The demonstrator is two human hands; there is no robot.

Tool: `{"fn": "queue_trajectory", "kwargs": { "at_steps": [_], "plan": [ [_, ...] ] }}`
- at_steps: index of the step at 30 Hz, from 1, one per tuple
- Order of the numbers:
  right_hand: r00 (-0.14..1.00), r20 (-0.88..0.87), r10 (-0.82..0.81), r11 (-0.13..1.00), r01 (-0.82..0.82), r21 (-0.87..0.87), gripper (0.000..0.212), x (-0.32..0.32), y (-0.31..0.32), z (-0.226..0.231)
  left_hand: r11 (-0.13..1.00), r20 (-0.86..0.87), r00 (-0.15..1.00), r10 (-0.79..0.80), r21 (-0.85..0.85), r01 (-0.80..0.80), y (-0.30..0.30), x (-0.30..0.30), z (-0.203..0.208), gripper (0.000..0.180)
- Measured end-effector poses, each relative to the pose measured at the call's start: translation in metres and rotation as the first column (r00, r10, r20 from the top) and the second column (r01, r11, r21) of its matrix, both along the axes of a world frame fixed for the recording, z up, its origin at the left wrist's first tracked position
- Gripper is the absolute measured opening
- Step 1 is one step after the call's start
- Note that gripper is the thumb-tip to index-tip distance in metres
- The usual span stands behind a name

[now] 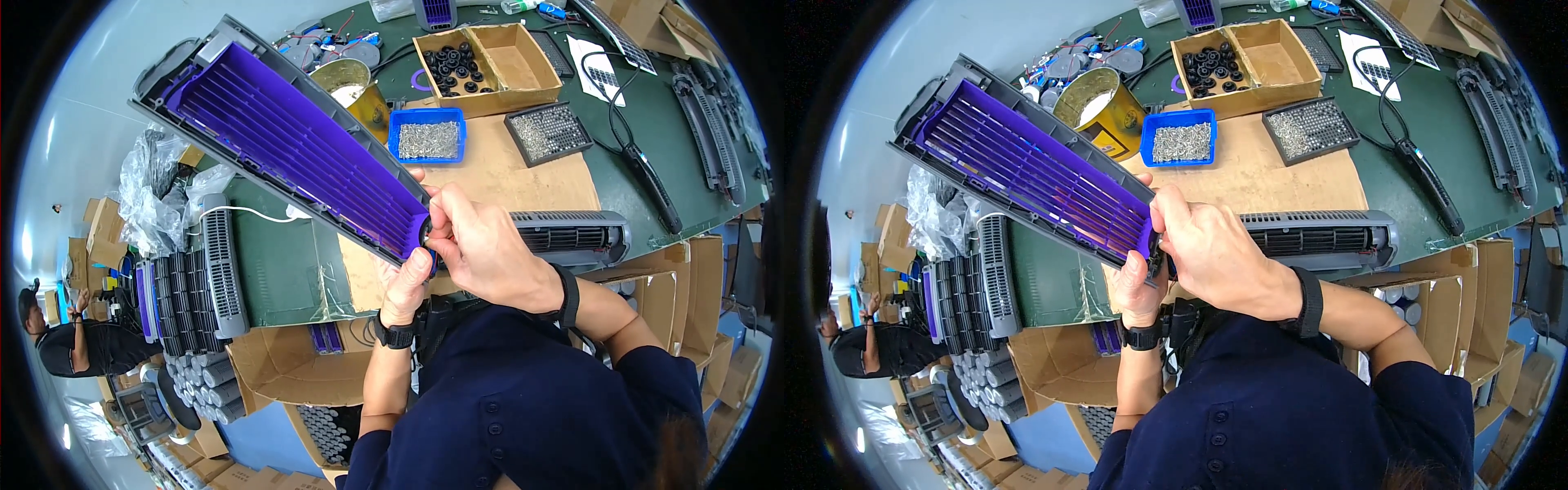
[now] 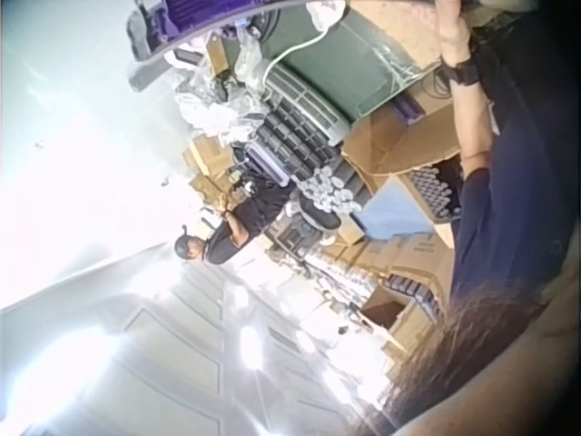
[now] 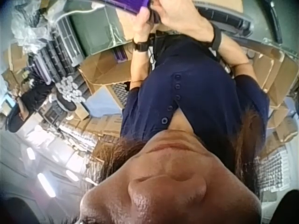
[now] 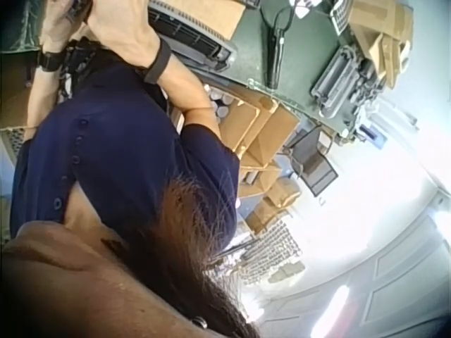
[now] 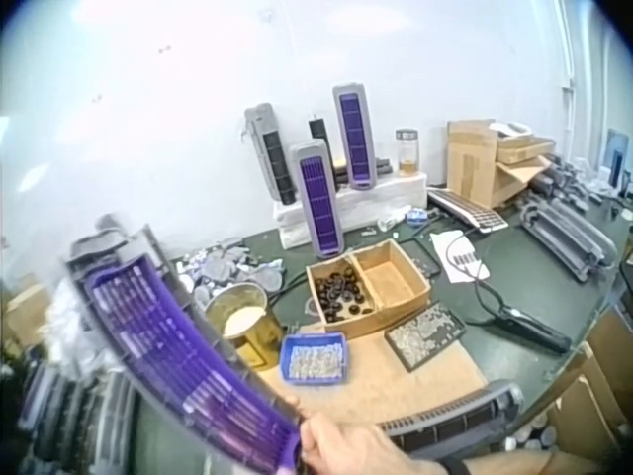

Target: Assemble components of a grey and purple electronic device, including battery installation and screwing.

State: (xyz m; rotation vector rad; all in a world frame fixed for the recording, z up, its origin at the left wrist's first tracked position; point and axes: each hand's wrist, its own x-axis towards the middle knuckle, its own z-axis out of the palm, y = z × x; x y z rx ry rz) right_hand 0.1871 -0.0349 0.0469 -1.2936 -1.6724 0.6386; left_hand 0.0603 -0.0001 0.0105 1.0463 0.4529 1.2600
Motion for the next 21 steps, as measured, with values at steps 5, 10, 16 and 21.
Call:
{"fn": "queue_trajectory", "kwargs": {
  "at_steps": [5,10,16,21],
  "plan": [
    [0.988,-0.145,-0.061,0.997,0.068,0.041,0.029,-0.004,-0.004,-0.011,0.999,0.004,0.999,-0.040,0.019,0.040,0.003,0.000,0.003,0.090],
    [0.963,-0.255,-0.086,0.994,0.098,0.037,0.031,-0.003,-0.005,-0.012,0.999,0.050,0.999,-0.008,0.038,0.006,0.004,0.003,-0.001,0.086],
    [0.997,-0.014,-0.073,0.980,0.074,0.184,0.028,-0.004,-0.005,-0.012,0.999,0.091,0.995,-0.036,0.006,0.035,0.003,0.005,-0.003,0.081],
    [0.993,-0.112,-0.021,0.985,0.040,0.168,0.020,0.000,0.001,-0.023,0.998,0.136,0.988,-0.068,0.011,0.068,0.007,0.005,-0.004,0.076]
  ]
}}
